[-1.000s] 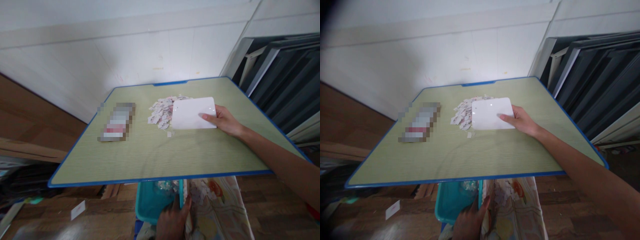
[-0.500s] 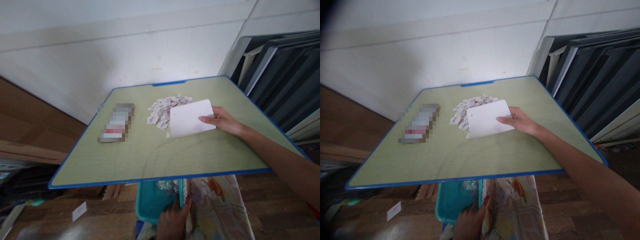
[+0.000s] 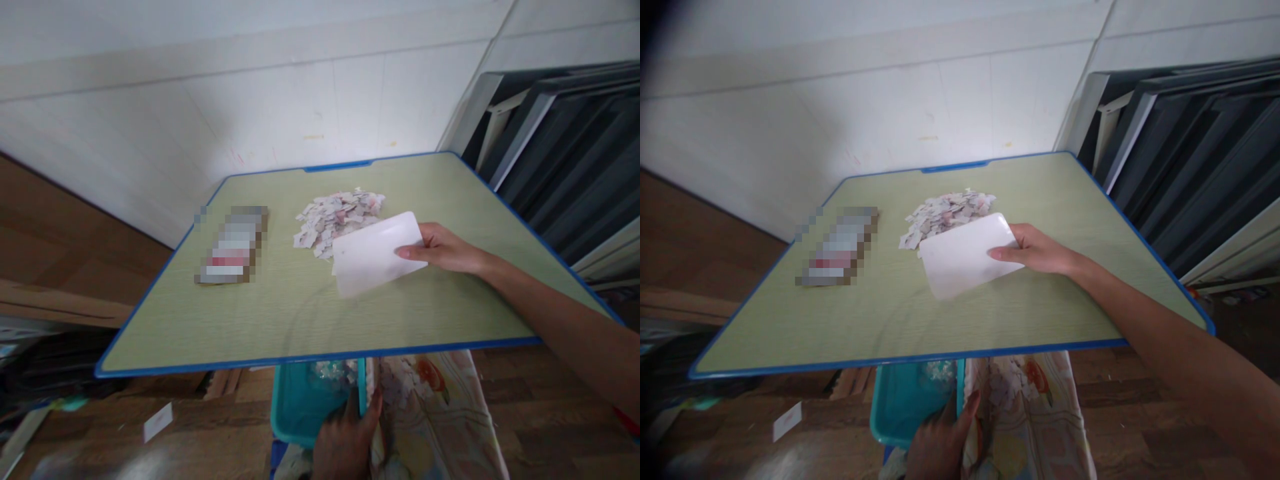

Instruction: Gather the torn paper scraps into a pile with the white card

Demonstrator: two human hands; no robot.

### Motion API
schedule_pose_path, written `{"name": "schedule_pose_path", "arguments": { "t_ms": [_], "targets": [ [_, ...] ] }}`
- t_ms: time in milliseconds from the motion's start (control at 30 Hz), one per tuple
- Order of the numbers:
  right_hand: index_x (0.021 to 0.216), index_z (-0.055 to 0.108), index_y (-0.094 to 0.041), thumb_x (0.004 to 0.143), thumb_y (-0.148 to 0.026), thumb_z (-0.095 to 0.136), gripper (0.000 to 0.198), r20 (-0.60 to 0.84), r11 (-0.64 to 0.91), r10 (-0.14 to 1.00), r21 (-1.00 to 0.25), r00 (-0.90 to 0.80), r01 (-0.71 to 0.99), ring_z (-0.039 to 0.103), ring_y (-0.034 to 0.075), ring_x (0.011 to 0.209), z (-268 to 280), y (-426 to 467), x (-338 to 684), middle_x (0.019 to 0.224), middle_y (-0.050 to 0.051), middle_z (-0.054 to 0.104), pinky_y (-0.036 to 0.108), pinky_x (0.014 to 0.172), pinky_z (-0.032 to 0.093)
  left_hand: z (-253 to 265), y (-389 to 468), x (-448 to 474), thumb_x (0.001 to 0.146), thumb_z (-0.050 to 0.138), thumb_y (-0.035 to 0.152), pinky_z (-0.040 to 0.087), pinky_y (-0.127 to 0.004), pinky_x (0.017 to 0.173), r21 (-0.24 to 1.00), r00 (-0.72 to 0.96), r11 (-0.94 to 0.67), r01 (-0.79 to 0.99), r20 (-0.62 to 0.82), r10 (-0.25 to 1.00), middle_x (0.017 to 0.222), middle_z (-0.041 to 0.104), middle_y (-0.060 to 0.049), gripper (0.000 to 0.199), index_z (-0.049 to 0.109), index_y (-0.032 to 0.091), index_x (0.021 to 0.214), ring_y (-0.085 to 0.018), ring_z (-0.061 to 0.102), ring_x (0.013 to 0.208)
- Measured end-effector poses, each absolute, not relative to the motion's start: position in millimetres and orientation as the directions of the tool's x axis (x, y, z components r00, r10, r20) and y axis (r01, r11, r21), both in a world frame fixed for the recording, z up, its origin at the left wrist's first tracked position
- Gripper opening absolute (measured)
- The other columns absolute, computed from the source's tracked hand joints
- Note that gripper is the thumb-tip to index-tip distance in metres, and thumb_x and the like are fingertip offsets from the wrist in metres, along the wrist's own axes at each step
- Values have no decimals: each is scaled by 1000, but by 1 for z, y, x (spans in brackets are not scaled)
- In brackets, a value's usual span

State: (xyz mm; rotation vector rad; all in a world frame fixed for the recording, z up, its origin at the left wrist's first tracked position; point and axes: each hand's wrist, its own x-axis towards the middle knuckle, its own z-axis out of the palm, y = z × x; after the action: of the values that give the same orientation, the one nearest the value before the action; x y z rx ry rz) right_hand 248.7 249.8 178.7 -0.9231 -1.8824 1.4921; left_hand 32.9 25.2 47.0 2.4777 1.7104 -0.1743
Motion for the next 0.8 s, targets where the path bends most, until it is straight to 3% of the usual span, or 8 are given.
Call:
{"name": "schedule_pose_path", "arguments": {
  "t_ms": [167, 400, 567, 800],
  "targets": [
    [97, 58, -17, 68, -26, 57, 31, -4, 154, 745, -972, -667, 178, 56, 13, 79, 178, 243, 240, 92, 1, 61, 23, 69, 44, 45, 25, 33, 58, 40, 1, 46, -29, 45, 21, 351, -351, 936, -134, 927, 99, 59, -3, 69, 33, 39, 116, -18, 56, 55],
    [86, 60, -15, 68, -24, 59, 20, -8, 27, 877, -997, -481, 66, 56, 9, 61, 180, 245, 247, 77, 0, 62, 18, 52, 41, 42, 23, 34, 59, 40, 0, 46, -29, 43, 27, 338, -337, 941, -94, 936, 93, 61, -3, 68, 36, 39, 115, -19, 56, 53],
    [78, 60, -14, 65, -22, 61, 16, -57, -38, 902, -998, -428, 53, 52, 8, 48, 179, 247, 253, 62, -2, 60, 15, 40, 35, 38, 23, 32, 58, 39, 0, 47, -30, 43, 24, 365, -364, 931, -66, 929, 97, 59, -4, 69, 36, 37, 116, -18, 55, 52],
    [83, 61, -12, 66, -24, 61, 21, -105, -35, 863, -988, -494, 149, 55, 10, 55, 184, 244, 252, 69, 1, 62, 17, 46, 39, 35, 23, 28, 59, 38, 2, 46, -28, 42, 40, 440, -439, 898, -48, 897, 94, 59, -7, 69, 30, 33, 120, -18, 56, 55]
  ]
}}
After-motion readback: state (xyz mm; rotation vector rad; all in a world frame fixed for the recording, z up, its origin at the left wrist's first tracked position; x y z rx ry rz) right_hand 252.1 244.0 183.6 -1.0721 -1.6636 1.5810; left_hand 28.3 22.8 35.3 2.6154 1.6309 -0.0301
